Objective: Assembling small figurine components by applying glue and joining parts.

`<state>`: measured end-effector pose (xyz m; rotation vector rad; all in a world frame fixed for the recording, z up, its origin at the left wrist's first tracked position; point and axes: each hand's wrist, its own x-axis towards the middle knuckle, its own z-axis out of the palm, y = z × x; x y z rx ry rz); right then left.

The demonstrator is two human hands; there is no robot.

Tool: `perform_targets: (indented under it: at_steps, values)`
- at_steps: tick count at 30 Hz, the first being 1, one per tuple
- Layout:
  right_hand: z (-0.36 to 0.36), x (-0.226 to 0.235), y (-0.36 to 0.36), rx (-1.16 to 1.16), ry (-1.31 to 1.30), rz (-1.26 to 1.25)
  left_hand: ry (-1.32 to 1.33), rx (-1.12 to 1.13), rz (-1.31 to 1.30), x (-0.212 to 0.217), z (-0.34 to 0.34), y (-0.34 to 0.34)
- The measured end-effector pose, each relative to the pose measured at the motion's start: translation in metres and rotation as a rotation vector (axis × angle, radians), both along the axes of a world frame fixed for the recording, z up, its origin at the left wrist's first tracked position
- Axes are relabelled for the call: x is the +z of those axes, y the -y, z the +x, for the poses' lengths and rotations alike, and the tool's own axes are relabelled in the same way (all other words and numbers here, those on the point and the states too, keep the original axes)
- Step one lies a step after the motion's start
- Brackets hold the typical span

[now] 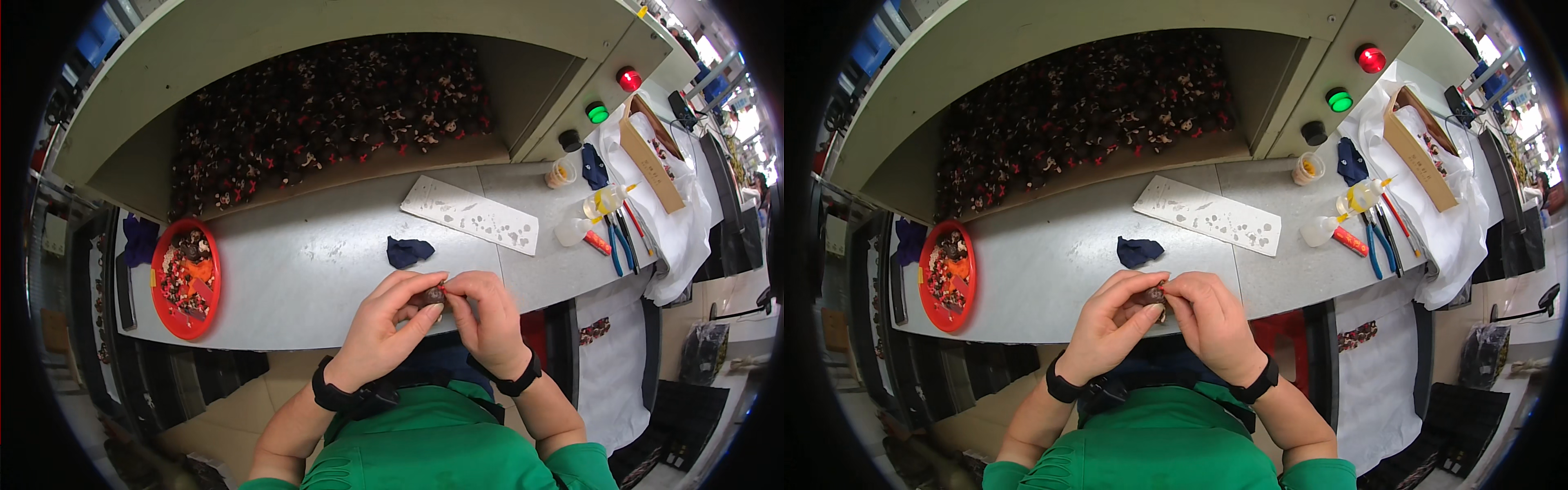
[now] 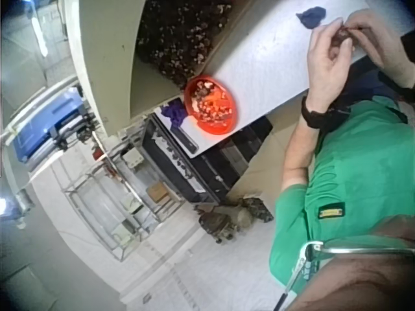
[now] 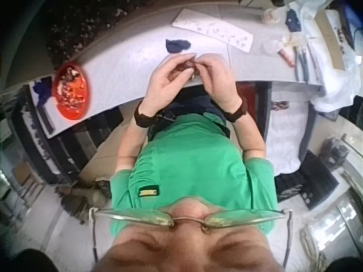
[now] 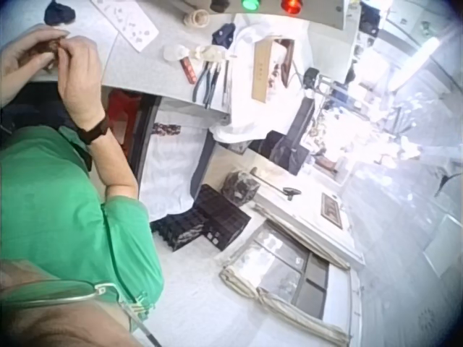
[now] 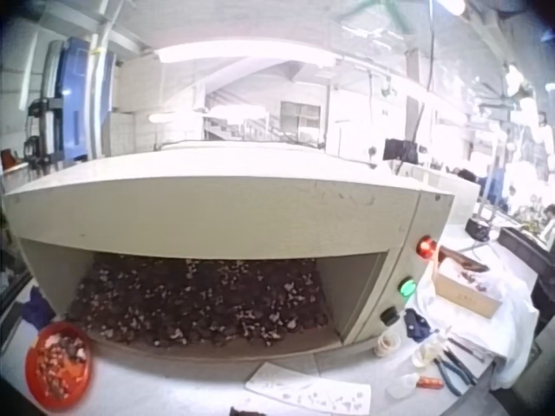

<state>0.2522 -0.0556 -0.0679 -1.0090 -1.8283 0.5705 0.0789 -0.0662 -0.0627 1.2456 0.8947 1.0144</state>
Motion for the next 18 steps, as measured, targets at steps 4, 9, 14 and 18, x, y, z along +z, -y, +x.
perform_targets:
  at_steps: [4, 9, 14, 18]
  values:
    - [-0.006, -0.007, 0.002, -0.019, 0.037, 0.077, 0.008, -0.013, 0.032, 0.001, -0.001, 0.0]
    - [-0.006, -0.008, 0.0, -0.023, 0.03, 0.053, 0.039, -0.045, 0.035, -0.001, -0.003, -0.001]
    - [-0.001, 0.009, -0.004, 0.059, 0.065, 0.039, 0.146, -0.052, -0.061, -0.003, -0.005, -0.001]
    - [0.0, 0.013, -0.006, 0.07, 0.109, 0.061, 0.126, -0.04, 0.011, -0.004, -0.005, 0.001]
